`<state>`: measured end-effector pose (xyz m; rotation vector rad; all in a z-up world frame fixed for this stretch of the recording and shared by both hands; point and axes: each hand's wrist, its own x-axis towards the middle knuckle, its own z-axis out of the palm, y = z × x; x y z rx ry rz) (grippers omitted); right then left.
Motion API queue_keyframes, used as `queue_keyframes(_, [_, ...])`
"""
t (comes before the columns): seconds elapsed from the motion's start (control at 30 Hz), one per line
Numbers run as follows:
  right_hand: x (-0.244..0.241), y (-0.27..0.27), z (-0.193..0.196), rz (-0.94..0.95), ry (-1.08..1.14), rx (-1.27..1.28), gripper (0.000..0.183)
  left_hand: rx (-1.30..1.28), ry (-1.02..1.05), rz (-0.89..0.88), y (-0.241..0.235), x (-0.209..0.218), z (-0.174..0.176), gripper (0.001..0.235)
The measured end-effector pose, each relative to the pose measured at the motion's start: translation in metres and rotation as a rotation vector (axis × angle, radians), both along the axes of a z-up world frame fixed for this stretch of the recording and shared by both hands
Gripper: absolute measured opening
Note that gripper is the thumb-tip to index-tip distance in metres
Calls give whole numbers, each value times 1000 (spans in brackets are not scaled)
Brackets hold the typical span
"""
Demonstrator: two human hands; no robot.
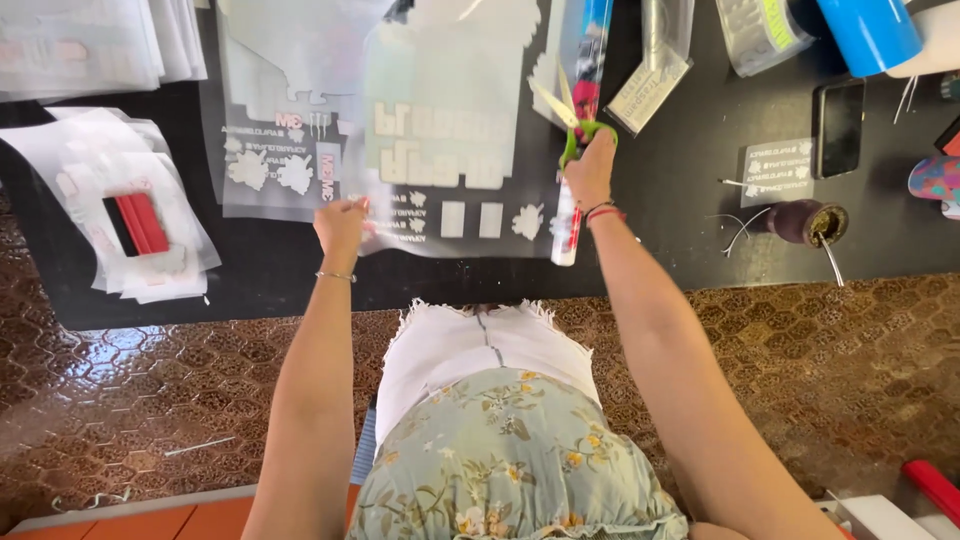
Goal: Cutting printed vinyl sheets into individual decals using scissors on a production table.
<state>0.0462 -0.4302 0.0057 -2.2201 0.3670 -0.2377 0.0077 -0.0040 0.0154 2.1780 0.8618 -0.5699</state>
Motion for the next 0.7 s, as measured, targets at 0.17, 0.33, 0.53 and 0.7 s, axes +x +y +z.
queue_keyframes(0.17, [24, -22, -10, -65, 191, 110, 41, -167, -55, 201, 9, 23, 14, 16])
queue_keyframes(0.33, [-30, 20, 114, -101, 376, 330, 77, -430, -1, 487, -6, 5, 6, 39])
queue_keyframes(0.53, [-213, 39, 117, 177, 1116, 854, 47, -874, -219, 1078, -35, -65, -36, 36])
queue_keyframes(0.7, [-259, 63, 44, 8, 1144, 1118, 63, -1224, 10, 995, -82, -73, -53, 9])
